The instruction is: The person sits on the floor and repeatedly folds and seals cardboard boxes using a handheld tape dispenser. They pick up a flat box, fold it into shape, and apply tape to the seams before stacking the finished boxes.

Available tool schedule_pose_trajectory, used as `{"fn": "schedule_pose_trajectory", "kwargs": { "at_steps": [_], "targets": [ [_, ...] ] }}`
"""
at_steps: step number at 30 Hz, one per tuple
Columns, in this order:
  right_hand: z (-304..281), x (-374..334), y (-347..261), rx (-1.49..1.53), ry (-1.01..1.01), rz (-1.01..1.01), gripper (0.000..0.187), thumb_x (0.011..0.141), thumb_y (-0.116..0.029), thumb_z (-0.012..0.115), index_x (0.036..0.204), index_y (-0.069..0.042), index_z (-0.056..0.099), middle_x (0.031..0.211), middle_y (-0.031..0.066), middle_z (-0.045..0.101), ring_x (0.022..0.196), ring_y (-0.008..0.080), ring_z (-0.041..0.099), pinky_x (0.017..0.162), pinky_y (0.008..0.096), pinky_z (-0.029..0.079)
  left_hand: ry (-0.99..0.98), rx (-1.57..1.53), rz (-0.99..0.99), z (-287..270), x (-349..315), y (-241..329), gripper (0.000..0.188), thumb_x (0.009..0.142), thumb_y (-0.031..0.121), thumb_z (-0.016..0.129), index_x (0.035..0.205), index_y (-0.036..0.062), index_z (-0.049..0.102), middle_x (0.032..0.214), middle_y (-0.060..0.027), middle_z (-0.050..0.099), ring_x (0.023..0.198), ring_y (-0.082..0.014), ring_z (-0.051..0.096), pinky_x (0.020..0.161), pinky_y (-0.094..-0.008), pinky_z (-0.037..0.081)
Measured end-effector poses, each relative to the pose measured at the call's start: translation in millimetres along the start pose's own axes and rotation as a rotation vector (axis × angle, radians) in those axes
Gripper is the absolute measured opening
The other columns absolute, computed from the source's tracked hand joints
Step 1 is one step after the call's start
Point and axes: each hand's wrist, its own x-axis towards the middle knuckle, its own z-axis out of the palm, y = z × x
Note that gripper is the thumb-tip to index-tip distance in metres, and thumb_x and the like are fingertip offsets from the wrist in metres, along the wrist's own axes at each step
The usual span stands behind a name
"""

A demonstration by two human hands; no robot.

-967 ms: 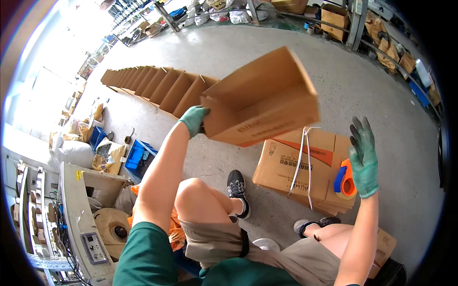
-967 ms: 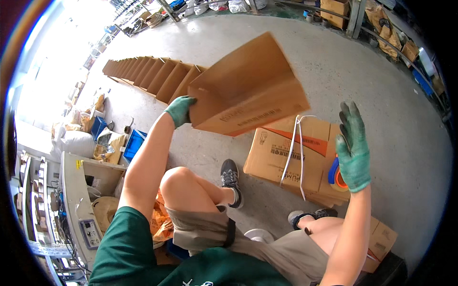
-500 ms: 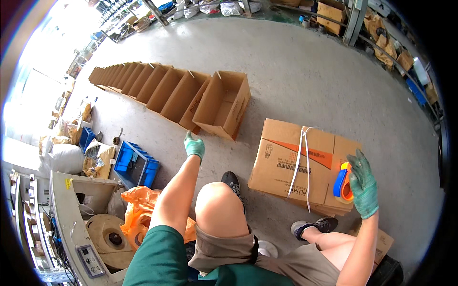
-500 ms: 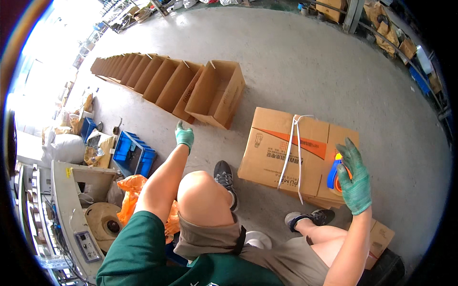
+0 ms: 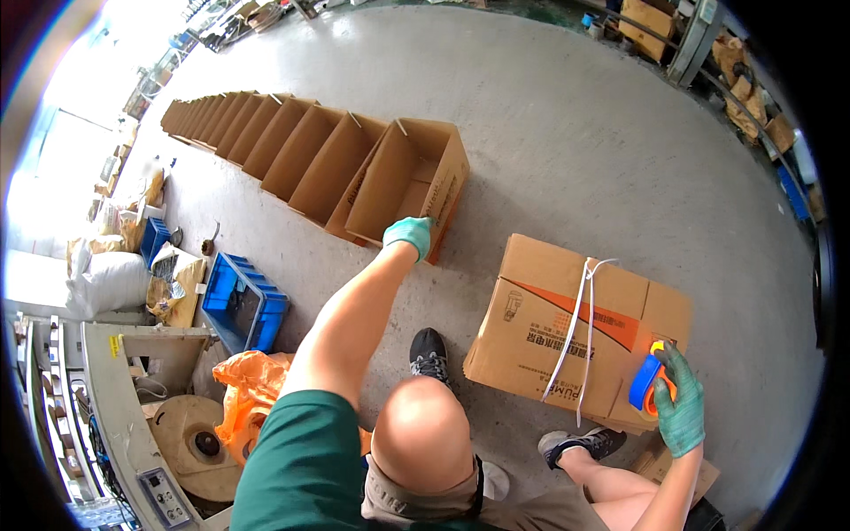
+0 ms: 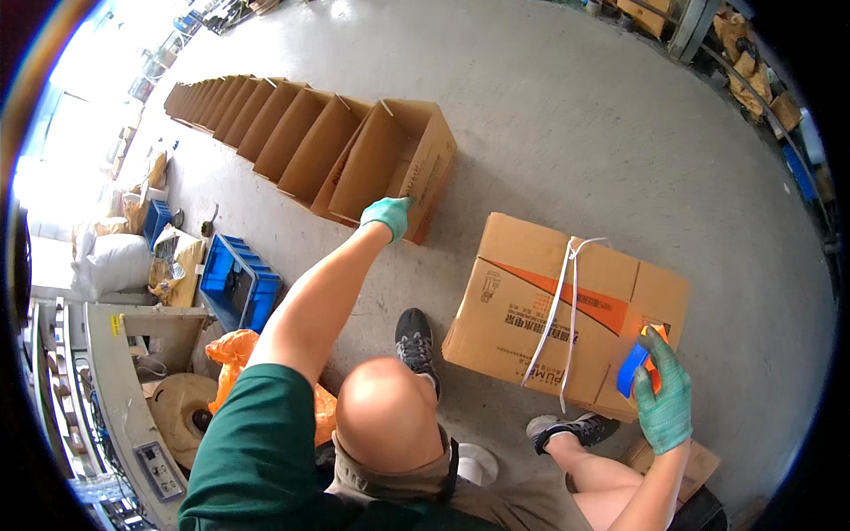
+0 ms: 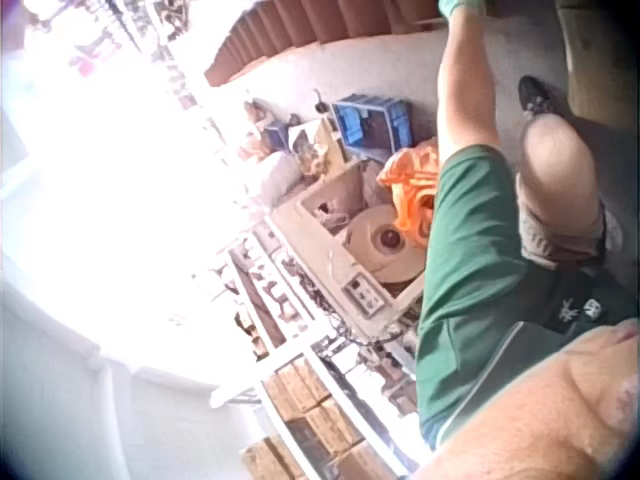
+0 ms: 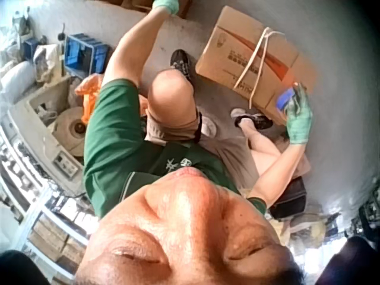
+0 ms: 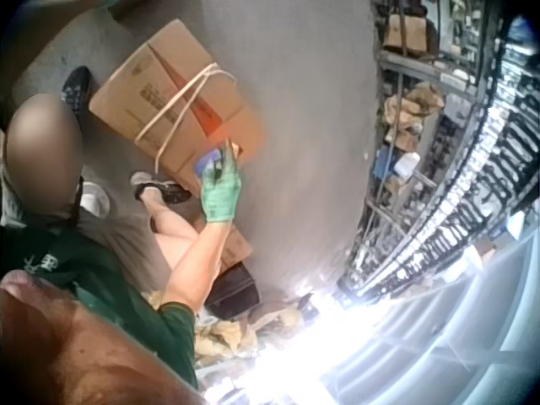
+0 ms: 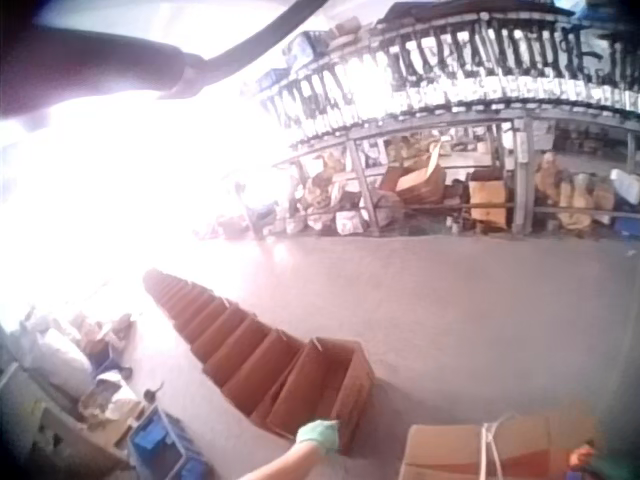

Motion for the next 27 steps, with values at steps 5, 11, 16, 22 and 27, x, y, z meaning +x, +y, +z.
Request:
{"fn": "schedule_pose_trajectory", "kwargs": {
  "at_steps": [5,11,16,22,27],
  "targets": [
    [1,14,7,-0.108,-0.108,0.027,0.045,0.092,-0.010,0.060,0.137,-0.004,0.055,0.130,0.0182,0.064,0.120,0.0334,0.062,0.102,0.0402,0.047,0.003,-0.075,-0.018,21,-3,-43,0.056,0.093,0.010,0.054,0.146,0.0273,0.050,0.138,-0.0171,0.057,0.116,-0.0334,0.064,0.097,-0.0419,0.053],
    [8,30,-15,-0.160,-0.192,-0.041,0.042,0.091,-0.007,0.059,0.133,-0.001,0.057,0.126,0.0198,0.065,0.118,0.0345,0.063,0.100,0.0407,0.048,0.447,0.084,0.109,4,-36,-23,0.043,0.091,0.026,0.063,0.134,0.0253,0.063,0.162,-0.0135,0.024,0.145,-0.0503,0.021,0.112,-0.0716,0.021],
    [5,49,-29,-0.191,-0.411,0.354,0.040,0.100,-0.026,0.058,0.136,-0.011,0.060,0.132,0.0188,0.062,0.114,0.0306,0.064,0.094,0.0386,0.051,0.066,-0.398,0.362,-2,12,43,0.040,0.095,0.013,0.051,0.134,0.0084,0.060,0.134,-0.0180,0.060,0.122,-0.0386,0.057,0.105,-0.0453,0.045],
    [24,74,-2,-0.179,-0.323,0.078,0.039,0.100,-0.022,0.057,0.136,-0.007,0.060,0.128,0.0165,0.066,0.116,0.0292,0.064,0.098,0.0384,0.049,-0.255,1.048,0.623,66,154,14,0.045,0.101,0.025,0.052,0.142,0.0068,0.055,0.152,-0.0018,0.048,0.134,-0.0284,0.050,0.118,-0.0465,0.037],
    [37,80,0,0.033,-0.227,0.322,0.039,0.101,-0.023,0.058,0.136,-0.006,0.060,0.129,0.0142,0.066,0.118,0.0270,0.063,0.098,0.0374,0.049,-0.086,-0.475,-0.073,29,163,-31,0.061,0.096,0.029,0.052,0.153,0.0154,0.034,0.159,-0.0088,0.035,0.142,-0.0324,0.038,0.120,-0.0429,0.031]
  ]
}}
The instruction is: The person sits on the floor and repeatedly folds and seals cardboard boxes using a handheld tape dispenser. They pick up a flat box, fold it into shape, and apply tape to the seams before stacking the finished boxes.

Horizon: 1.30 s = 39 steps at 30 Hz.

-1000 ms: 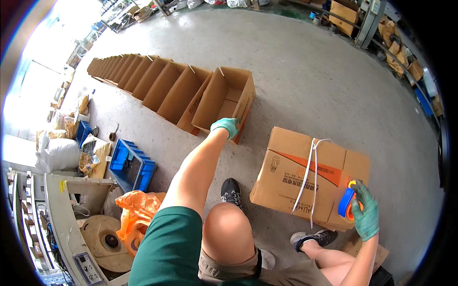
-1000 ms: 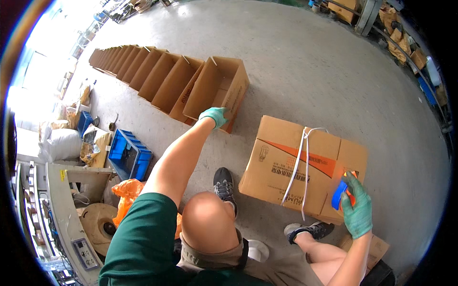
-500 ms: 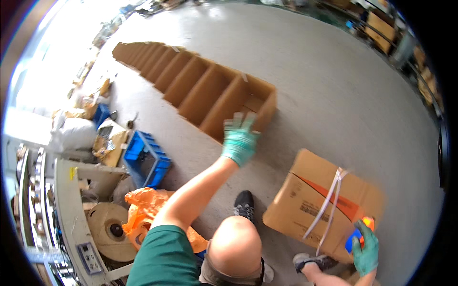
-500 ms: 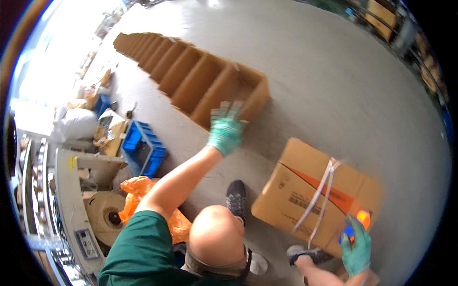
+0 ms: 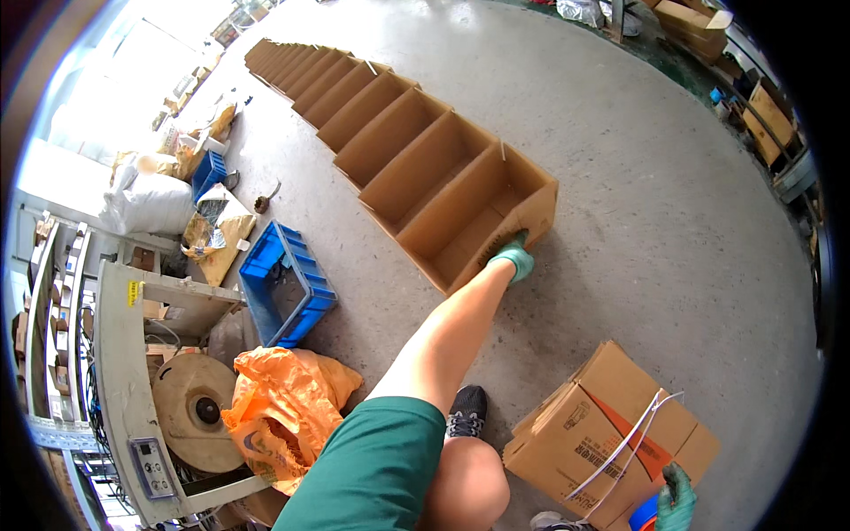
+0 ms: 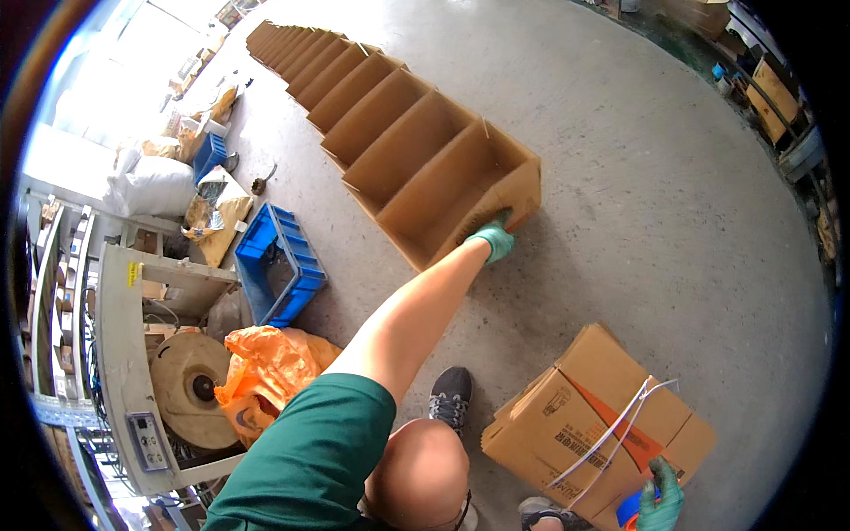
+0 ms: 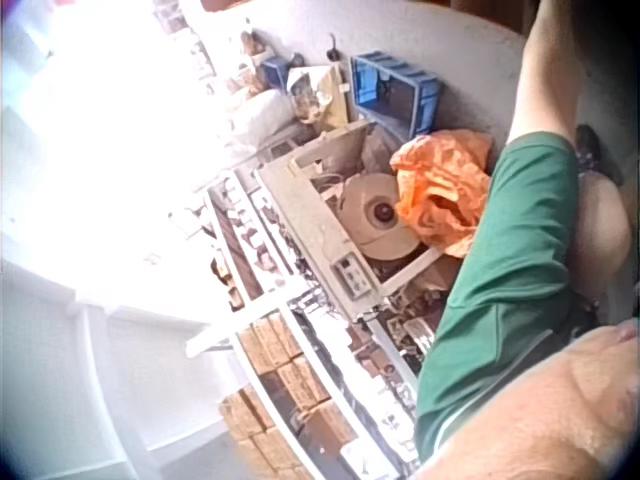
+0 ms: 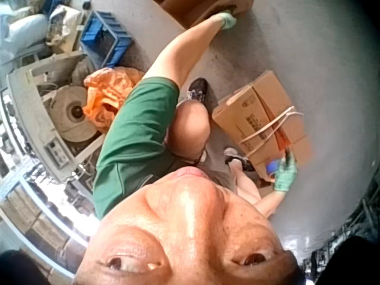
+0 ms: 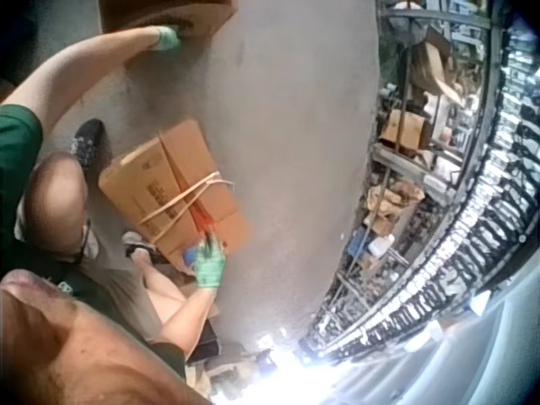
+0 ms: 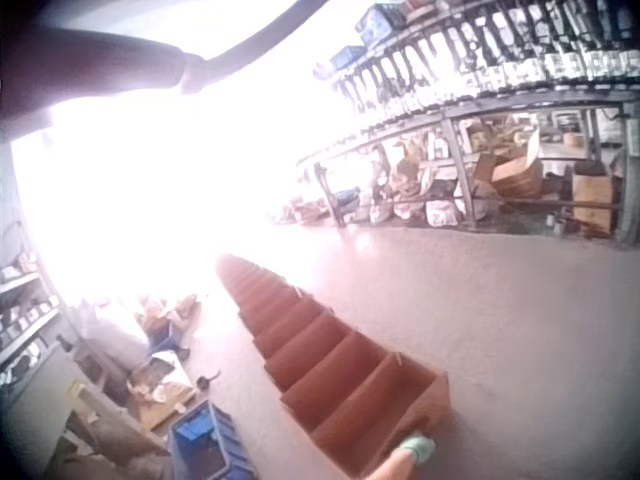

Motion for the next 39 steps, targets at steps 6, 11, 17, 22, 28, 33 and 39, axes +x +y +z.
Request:
{"fn": "schedule_pose_trajectory", "kwargs": {
  "at_steps": [6,11,17,22,28,33,39],
  "targets": [
    [3,11,-8,-0.113,0.006,-0.003,0.036,0.102,-0.020,0.057,0.135,-0.006,0.060,0.123,0.0125,0.069,0.111,0.0253,0.066,0.096,0.0360,0.050,0.186,-0.248,-0.149,-45,51,-79,0.087,0.085,0.019,0.051,0.162,0.0230,0.011,0.163,-0.0208,0.024,0.149,-0.0380,0.027,0.122,-0.0418,0.025],
    [11,16,27,0.005,0.024,-0.124,0.040,0.090,-0.006,0.058,0.130,0.000,0.060,0.124,0.0192,0.067,0.117,0.0328,0.064,0.102,0.0394,0.047,0.205,-0.459,-0.066,-87,83,-147,0.047,0.094,0.017,0.052,0.141,0.0168,0.049,0.132,-0.0091,0.056,0.119,-0.0264,0.051,0.097,-0.0433,0.045],
    [-9,0,37,-0.119,0.122,0.009,0.038,0.089,-0.007,0.060,0.127,0.000,0.062,0.127,0.0199,0.065,0.118,0.0340,0.063,0.105,0.0411,0.045,-0.075,-0.455,0.030,-57,31,-82,0.029,0.099,0.015,0.053,0.126,0.0122,0.065,0.099,0.0011,0.067,0.085,-0.0128,0.059,0.073,-0.0304,0.050],
    [-29,-20,47,-0.570,0.175,0.276,0.066,0.089,-0.024,0.069,0.147,-0.011,0.042,0.127,0.0200,0.060,0.117,0.0399,0.059,0.099,0.0458,0.049,-0.410,-0.425,0.190,-6,-89,33,0.026,0.101,0.013,0.050,0.121,0.0026,0.063,0.101,-0.0099,0.068,0.088,-0.0192,0.067,0.077,-0.0350,0.058],
    [-3,-39,48,-0.731,-0.023,0.359,0.078,0.089,-0.036,0.068,0.155,-0.020,0.032,0.126,0.0212,0.061,0.113,0.0388,0.061,0.094,0.0483,0.050,-0.618,-0.217,0.174,38,-211,81,0.042,0.101,0.020,0.052,0.139,0.0027,0.051,0.116,-0.0116,0.065,0.100,-0.0209,0.065,0.082,-0.0375,0.058],
    [-7,-52,90,-0.537,-0.144,0.296,0.074,0.092,-0.037,0.061,0.156,-0.023,0.029,0.123,0.0222,0.065,0.108,0.0391,0.064,0.093,0.0493,0.051,-0.688,-0.141,0.060,57,-266,111,0.070,0.099,0.042,0.057,0.155,0.0128,0.027,0.144,-0.0132,0.049,0.122,-0.0325,0.054,0.091,-0.0501,0.054],
    [86,14,175,0.147,0.613,0.265,0.027,0.091,-0.031,0.055,0.088,-0.009,0.070,0.082,0.0171,0.070,0.078,0.0356,0.068,0.068,0.0470,0.052,-0.533,-0.342,-0.042,124,-266,96,0.081,0.091,0.052,0.067,0.151,0.0238,0.022,0.157,-0.0147,0.032,0.136,-0.0442,0.041,0.086,-0.0708,0.049]
  ]
}}
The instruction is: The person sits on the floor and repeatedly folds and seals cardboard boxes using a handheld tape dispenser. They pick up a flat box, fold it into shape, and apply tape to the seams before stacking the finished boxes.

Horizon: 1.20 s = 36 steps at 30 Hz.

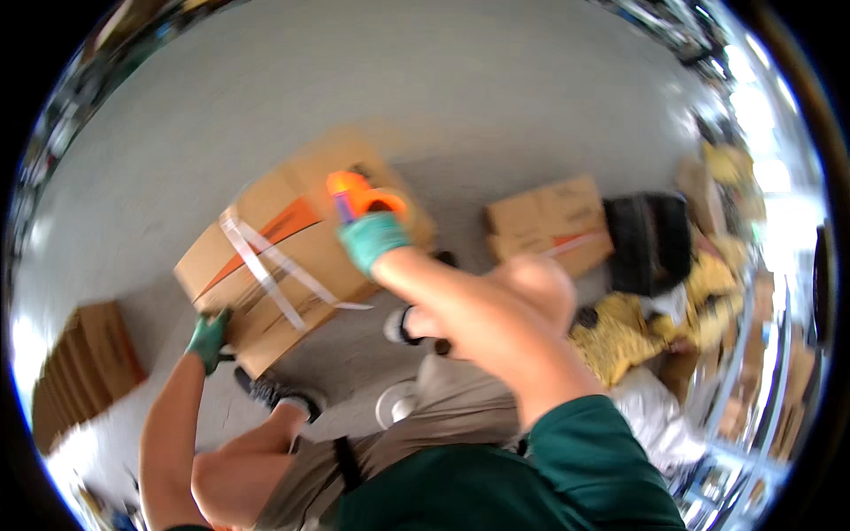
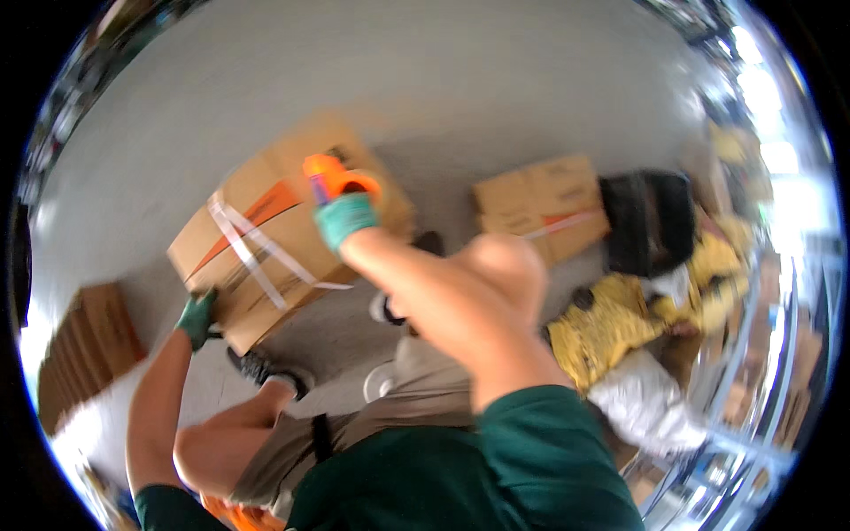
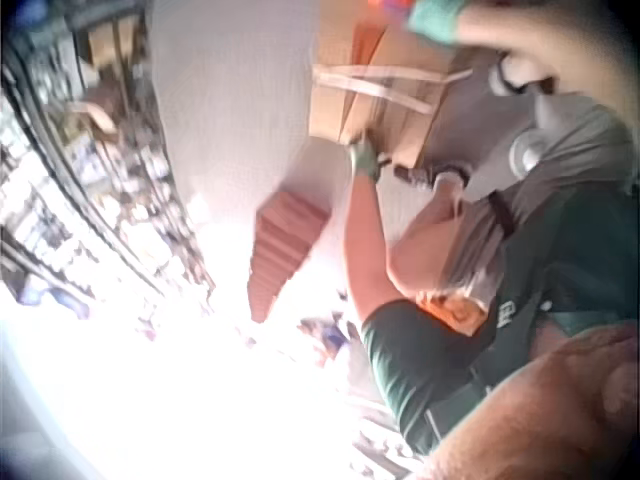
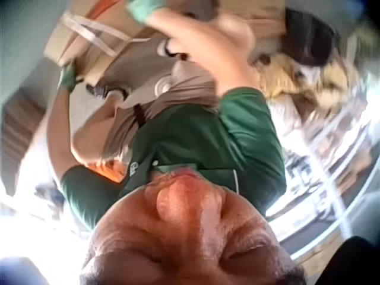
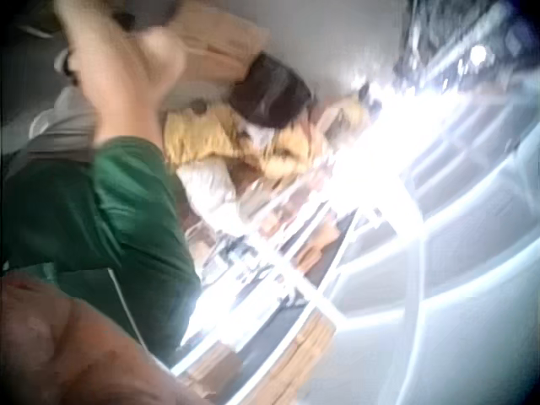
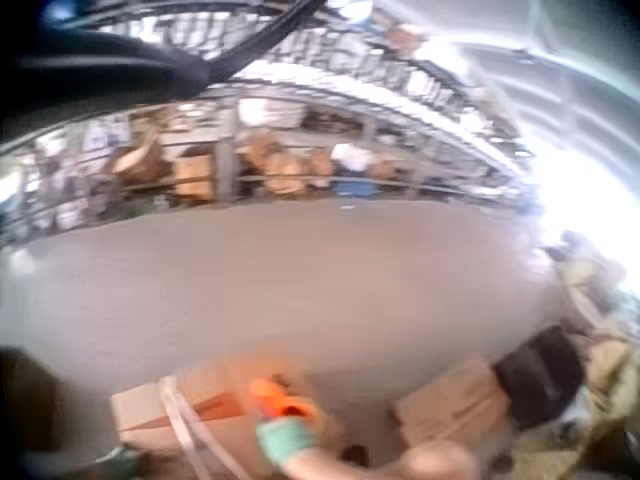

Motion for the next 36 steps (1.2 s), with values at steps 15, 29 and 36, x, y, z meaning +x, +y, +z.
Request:
{"fn": "schedule_pose_trajectory", "kwargs": {
  "at_steps": [15,29,36],
  "targets": [
    [-195,-10,-38,0.969,-0.017,-0.485,0.025,0.087,-0.011,0.062,0.111,-0.012,0.061,0.100,0.0100,0.068,0.087,0.0227,0.069,0.077,0.0391,0.056,0.813,0.619,0.763,32,52,-28,0.073,0.091,0.000,0.062,0.155,0.0109,0.029,0.143,-0.0217,0.049,0.127,-0.0371,0.053,0.108,-0.0428,0.043],
    [-409,-161,241,0.738,0.396,-0.195,0.022,0.094,-0.014,0.065,0.115,-0.012,0.069,0.109,0.0094,0.069,0.100,0.0211,0.068,0.083,0.0362,0.057,0.391,0.588,0.847,92,40,7,0.041,0.097,0.012,0.063,0.136,0.0048,0.055,0.130,-0.0162,0.062,0.120,-0.0293,0.060,0.105,-0.0383,0.044],
    [-310,-132,415,-0.824,0.110,0.150,0.023,0.085,-0.012,0.065,0.105,-0.019,0.075,0.111,0.0153,0.068,0.097,0.0287,0.069,0.086,0.0493,0.051,0.440,0.698,0.843,82,4,11,0.036,0.099,0.016,0.061,0.133,0.0070,0.057,0.128,-0.0154,0.065,0.119,-0.0294,0.061,0.103,-0.0388,0.045]
  ]
}}
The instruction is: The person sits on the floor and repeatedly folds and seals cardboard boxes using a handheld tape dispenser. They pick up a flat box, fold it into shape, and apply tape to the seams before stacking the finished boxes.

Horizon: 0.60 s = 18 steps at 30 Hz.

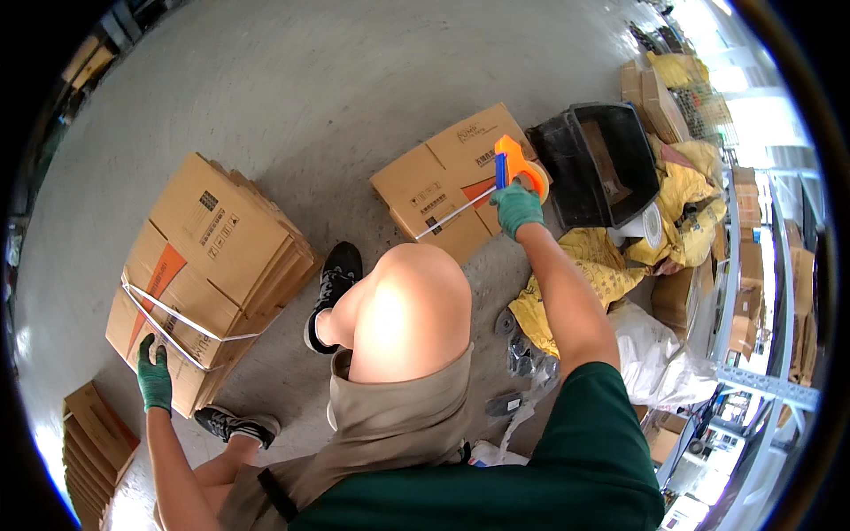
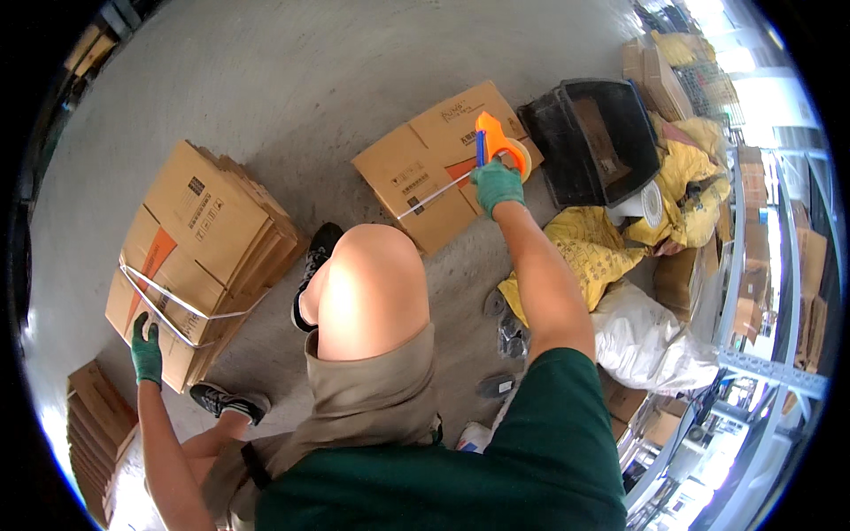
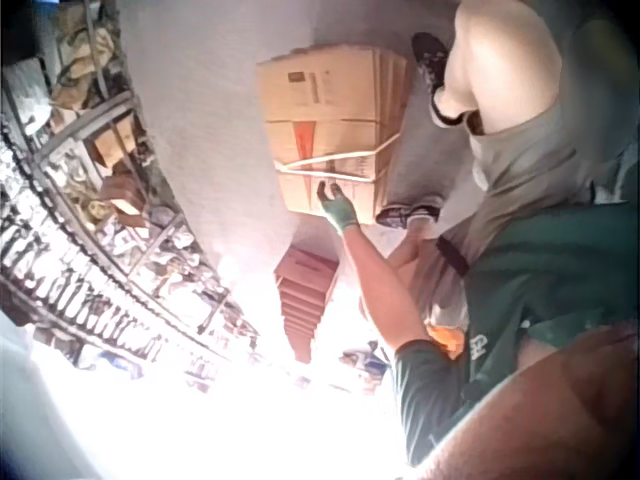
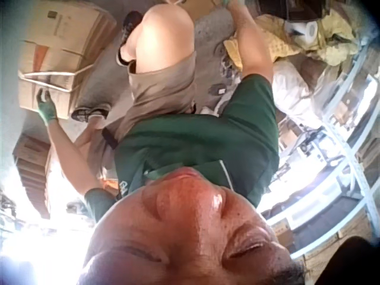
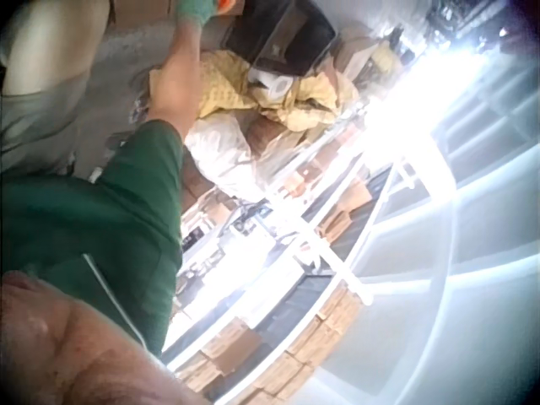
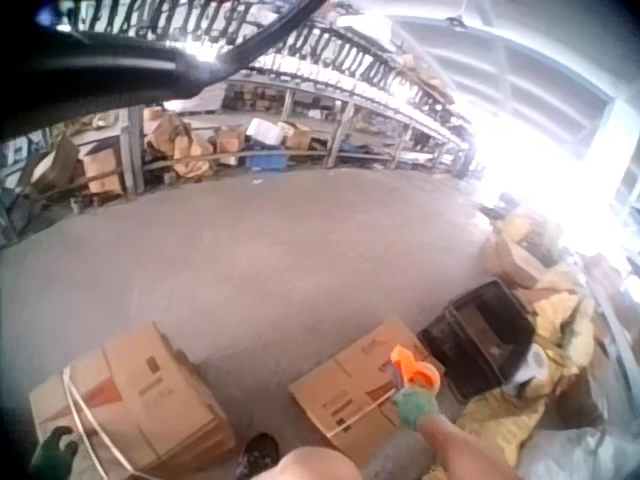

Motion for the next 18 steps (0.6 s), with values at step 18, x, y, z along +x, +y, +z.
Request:
{"fn": "schedule_pose_trajectory", "kwargs": {
  "at_steps": [18],
  "targets": [
    [76,79,14,-0.324,-0.096,-0.261,0.017,0.090,-0.018,0.058,0.097,-0.015,0.073,0.106,0.0133,0.063,0.103,0.0309,0.064,0.092,0.0502,0.045,-0.072,-0.066,-0.204,-14,-56,2,0.041,0.100,0.016,0.060,0.139,0.0037,0.054,0.139,-0.0103,0.058,0.128,-0.0203,0.052,0.108,-0.0342,0.041]
  ]
}}
